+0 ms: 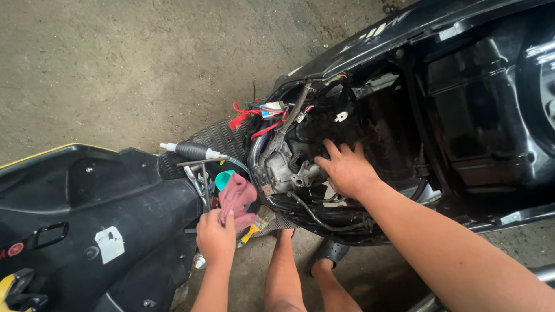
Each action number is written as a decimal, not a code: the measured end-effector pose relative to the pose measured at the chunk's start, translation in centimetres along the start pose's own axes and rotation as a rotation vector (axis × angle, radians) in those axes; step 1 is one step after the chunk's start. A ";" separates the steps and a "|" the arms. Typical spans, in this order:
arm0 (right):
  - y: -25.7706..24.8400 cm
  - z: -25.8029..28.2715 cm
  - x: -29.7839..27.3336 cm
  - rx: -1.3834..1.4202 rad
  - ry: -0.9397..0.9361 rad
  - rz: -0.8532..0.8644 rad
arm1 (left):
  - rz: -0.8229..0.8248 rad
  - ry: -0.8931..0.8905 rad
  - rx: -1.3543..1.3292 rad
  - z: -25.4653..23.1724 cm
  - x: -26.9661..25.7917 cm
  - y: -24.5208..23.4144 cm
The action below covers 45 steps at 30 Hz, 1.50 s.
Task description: The person works on the internal components of a motorcycle, using a wrench to adjust parts and handling engine components by hand.
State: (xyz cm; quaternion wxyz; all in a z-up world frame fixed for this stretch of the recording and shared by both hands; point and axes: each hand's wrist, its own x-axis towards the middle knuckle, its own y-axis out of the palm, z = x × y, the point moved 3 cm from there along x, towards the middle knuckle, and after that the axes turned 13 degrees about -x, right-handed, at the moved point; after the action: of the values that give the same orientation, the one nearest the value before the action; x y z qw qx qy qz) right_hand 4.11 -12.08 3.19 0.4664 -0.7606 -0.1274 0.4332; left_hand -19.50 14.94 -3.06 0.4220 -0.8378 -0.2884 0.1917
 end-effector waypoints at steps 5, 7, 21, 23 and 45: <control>0.2 0.2 0.1 -0.001 -0.002 -0.012 | 0.197 -0.274 0.145 0.8 0.6 1.7; 0.3 0.1 0.3 0.001 -0.004 -0.003 | 0.015 -0.027 -0.051 -2.2 1.5 1.0; 1.4 0.5 1.8 0.017 0.051 -0.038 | 0.423 0.416 0.065 -16.6 6.0 4.9; 1.6 0.6 1.7 0.026 0.055 -0.069 | 0.404 0.361 0.021 -16.3 5.7 5.3; -0.3 0.7 1.1 0.115 0.079 -0.017 | 0.303 0.423 0.040 -15.9 5.7 5.8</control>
State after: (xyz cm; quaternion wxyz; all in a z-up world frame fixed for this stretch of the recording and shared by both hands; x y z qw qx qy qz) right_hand 4.33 -10.84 2.75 0.5177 -0.7479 -0.0902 0.4056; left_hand -4.32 6.40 0.77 0.4561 -0.8843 -0.0610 0.0788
